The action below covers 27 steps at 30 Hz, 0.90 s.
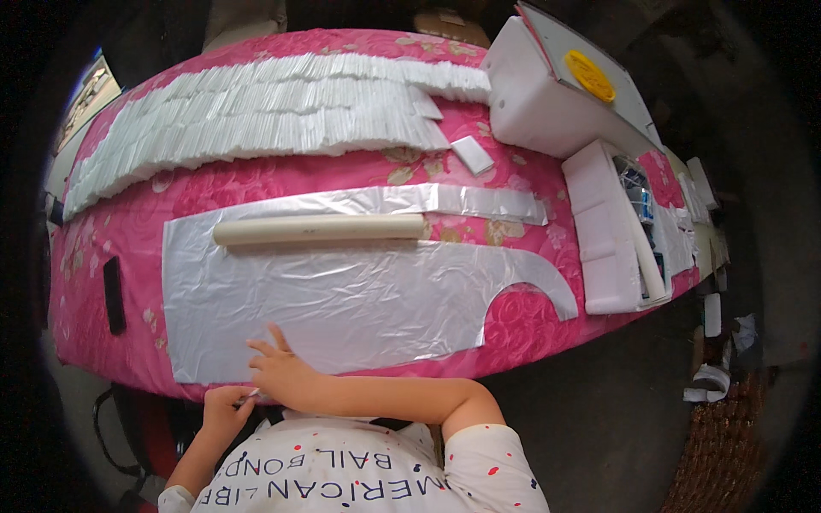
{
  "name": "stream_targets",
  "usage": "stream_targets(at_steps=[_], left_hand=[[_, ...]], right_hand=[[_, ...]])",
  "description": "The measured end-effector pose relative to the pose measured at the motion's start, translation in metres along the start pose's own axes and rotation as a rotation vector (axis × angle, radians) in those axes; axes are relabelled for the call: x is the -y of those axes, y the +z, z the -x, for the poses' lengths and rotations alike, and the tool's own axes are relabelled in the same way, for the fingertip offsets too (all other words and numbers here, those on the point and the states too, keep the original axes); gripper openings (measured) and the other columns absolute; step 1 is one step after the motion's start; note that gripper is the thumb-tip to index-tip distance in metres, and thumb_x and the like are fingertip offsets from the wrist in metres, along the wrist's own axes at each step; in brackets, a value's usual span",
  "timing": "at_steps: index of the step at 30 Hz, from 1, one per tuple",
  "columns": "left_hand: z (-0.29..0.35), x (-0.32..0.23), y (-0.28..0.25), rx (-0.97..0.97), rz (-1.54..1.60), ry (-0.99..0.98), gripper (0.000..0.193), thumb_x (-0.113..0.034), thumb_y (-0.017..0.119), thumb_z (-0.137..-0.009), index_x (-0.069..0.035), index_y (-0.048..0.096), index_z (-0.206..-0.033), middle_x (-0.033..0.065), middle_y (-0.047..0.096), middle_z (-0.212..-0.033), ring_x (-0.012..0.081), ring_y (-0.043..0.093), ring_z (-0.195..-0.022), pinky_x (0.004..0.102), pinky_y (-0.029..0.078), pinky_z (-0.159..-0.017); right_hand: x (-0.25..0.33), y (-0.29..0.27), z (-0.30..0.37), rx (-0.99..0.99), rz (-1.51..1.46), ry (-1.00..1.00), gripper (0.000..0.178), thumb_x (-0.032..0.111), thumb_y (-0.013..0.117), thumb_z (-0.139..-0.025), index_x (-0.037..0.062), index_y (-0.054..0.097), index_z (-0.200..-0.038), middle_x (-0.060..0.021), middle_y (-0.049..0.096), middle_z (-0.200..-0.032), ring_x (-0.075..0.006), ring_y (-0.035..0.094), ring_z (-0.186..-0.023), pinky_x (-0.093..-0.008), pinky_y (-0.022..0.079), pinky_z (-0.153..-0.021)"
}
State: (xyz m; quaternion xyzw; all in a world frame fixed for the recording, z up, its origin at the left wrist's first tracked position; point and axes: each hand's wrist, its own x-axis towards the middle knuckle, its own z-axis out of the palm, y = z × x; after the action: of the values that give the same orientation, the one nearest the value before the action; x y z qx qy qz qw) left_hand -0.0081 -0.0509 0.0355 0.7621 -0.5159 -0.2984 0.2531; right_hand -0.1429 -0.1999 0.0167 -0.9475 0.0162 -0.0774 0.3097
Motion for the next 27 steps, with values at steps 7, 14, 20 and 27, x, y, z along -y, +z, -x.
stream_targets(at_steps=[7, 14, 20, 27], left_hand=[[-0.043, -0.018, 0.006, -0.063, -0.014, 0.23, 0.037, -0.008, 0.071, -0.067, -0.004, 0.061, -0.102, 0.0145, 0.064, -0.097, 0.0309, 0.061, -0.087, 0.0371, 0.048, -0.076], [-0.061, -0.033, 0.015, 0.002, 0.003, 0.268, 0.042, -0.004, 0.067, -0.067, -0.002, 0.057, -0.108, 0.0157, 0.06, -0.107, 0.0338, 0.058, -0.097, 0.039, 0.046, -0.083], [-0.06, -0.026, 0.013, 0.032, 0.0, 0.162, 0.048, -0.003, 0.066, -0.067, 0.0, 0.053, -0.113, 0.0176, 0.054, -0.117, 0.034, 0.053, -0.105, 0.0395, 0.044, -0.088], [-0.062, -0.017, -0.001, -0.047, -0.088, 0.259, 0.051, -0.003, 0.065, -0.066, 0.001, 0.051, -0.115, 0.0187, 0.052, -0.12, 0.0342, 0.052, -0.107, 0.0387, 0.043, -0.089]], right_hand=[[-0.158, -0.133, 0.075, -0.596, -0.216, 0.492, 0.008, 0.016, 0.067, -0.078, 0.0091, 0.064, -0.076, -0.0028, 0.059, -0.086, -0.0172, 0.056, -0.088, -0.0337, 0.038, -0.091], [-0.353, -0.274, 0.151, -0.922, 0.067, 0.895, 0.025, 0.028, 0.064, -0.079, 0.0076, 0.069, -0.092, -0.0099, 0.068, -0.083, -0.0198, 0.064, -0.076, -0.0336, 0.046, -0.071], [-0.369, -0.266, 0.124, -0.631, 0.525, 1.179, 0.034, 0.038, 0.063, -0.076, 0.0115, 0.068, -0.096, -0.0097, 0.067, -0.09, -0.026, 0.061, -0.088, -0.0434, 0.032, -0.093], [-0.314, -0.245, 0.105, -0.844, 0.702, 0.67, 0.032, 0.026, 0.066, -0.076, 0.0082, 0.063, -0.102, -0.0102, 0.061, -0.106, -0.0279, 0.055, -0.099, -0.0447, 0.035, -0.091]])
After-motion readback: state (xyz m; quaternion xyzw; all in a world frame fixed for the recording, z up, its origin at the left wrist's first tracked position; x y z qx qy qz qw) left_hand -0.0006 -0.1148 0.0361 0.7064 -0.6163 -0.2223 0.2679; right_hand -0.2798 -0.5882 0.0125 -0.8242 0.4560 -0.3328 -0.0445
